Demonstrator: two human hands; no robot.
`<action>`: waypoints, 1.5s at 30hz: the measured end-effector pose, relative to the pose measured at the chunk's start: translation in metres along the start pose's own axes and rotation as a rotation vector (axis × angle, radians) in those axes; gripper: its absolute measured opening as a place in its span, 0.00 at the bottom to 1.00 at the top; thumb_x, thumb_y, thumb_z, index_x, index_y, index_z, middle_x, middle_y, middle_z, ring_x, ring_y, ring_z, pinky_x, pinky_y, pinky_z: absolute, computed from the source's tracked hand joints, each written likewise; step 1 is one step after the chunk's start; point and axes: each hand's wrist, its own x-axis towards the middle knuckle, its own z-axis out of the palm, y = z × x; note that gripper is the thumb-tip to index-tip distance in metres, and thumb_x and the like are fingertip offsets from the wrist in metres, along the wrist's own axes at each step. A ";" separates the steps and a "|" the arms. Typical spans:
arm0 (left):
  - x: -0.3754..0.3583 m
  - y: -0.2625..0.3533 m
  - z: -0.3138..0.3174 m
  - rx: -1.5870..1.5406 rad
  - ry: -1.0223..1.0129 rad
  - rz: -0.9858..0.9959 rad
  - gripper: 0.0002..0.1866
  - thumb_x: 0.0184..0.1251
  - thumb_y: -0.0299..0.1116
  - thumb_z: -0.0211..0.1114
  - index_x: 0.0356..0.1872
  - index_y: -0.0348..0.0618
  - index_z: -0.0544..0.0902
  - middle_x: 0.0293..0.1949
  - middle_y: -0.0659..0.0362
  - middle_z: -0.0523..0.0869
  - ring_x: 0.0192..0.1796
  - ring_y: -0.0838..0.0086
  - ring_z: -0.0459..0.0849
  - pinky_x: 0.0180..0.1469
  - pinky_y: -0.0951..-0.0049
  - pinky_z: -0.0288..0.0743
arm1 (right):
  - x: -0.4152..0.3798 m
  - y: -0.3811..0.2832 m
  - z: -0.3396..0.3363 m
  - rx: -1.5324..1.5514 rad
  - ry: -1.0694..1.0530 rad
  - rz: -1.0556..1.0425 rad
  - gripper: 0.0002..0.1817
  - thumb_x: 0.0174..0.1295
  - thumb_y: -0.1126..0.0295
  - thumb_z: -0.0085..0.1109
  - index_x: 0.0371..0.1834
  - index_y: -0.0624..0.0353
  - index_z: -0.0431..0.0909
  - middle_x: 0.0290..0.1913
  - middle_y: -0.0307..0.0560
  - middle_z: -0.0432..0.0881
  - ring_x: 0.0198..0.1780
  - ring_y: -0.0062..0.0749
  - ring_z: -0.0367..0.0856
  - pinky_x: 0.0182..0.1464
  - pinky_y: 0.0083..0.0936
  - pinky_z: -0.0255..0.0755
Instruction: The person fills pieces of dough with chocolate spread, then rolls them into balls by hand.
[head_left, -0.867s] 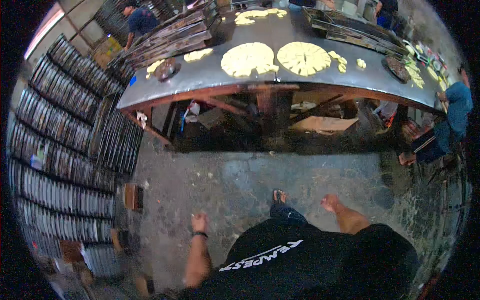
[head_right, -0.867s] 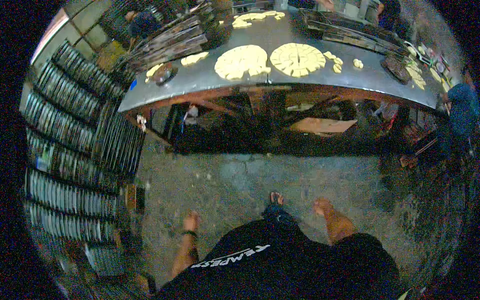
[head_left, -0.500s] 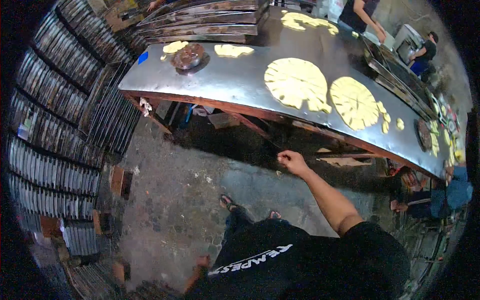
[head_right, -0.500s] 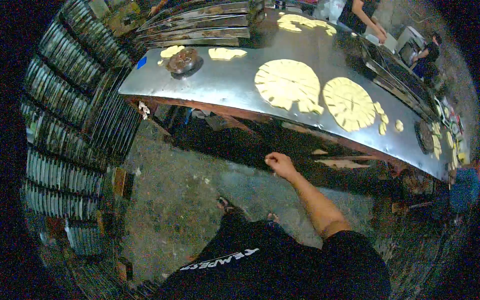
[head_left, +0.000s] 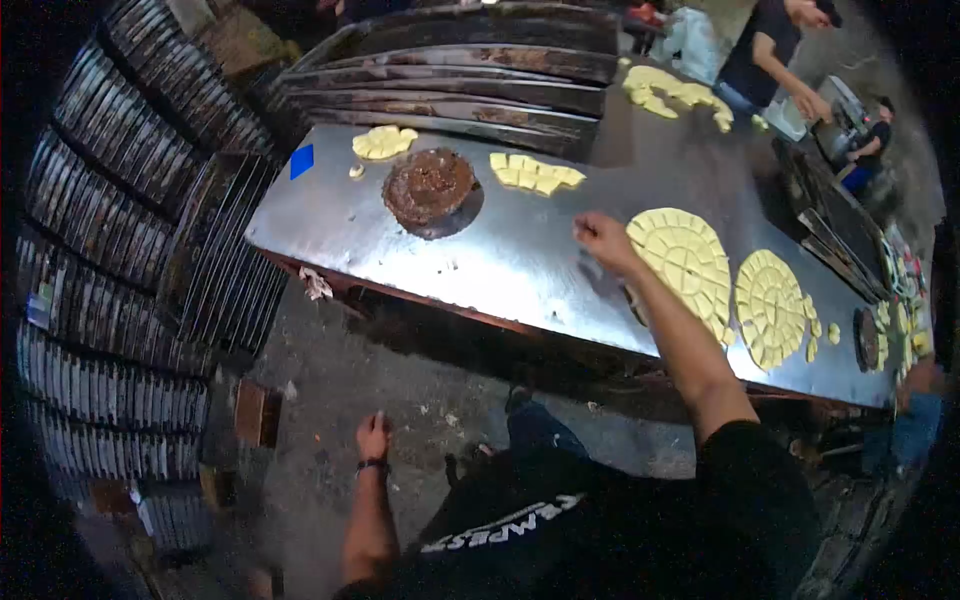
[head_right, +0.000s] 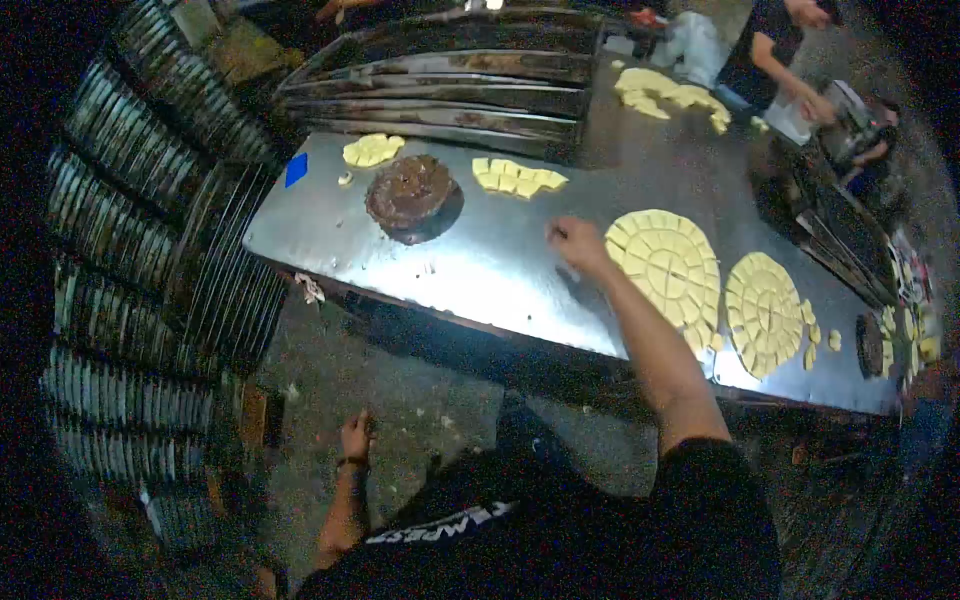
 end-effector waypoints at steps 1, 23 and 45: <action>0.019 -0.022 0.013 -0.169 -0.120 -0.028 0.17 0.66 0.46 0.59 0.31 0.39 0.81 0.25 0.60 0.81 0.23 0.78 0.77 0.25 0.76 0.71 | 0.022 0.001 -0.003 -0.048 0.014 -0.048 0.18 0.59 0.62 0.59 0.50 0.61 0.78 0.41 0.53 0.83 0.43 0.36 0.82 0.47 0.28 0.73; 0.014 0.233 0.106 -0.225 -0.609 -0.034 0.18 0.70 0.40 0.56 0.52 0.38 0.78 0.34 0.61 0.83 0.35 0.81 0.78 0.38 0.80 0.72 | 0.214 0.040 -0.021 0.218 -0.372 0.131 0.13 0.46 0.68 0.69 0.23 0.55 0.70 0.24 0.33 0.70 0.29 0.21 0.66 0.33 0.24 0.63; 0.034 0.413 0.199 -0.215 -1.693 0.164 0.18 0.68 0.34 0.58 0.54 0.35 0.70 0.45 0.54 0.82 0.43 0.73 0.84 0.48 0.78 0.76 | -0.013 -0.156 -0.095 0.842 -0.024 0.214 0.17 0.50 0.76 0.63 0.46 0.61 0.76 0.37 0.35 0.79 0.39 0.15 0.76 0.44 0.13 0.70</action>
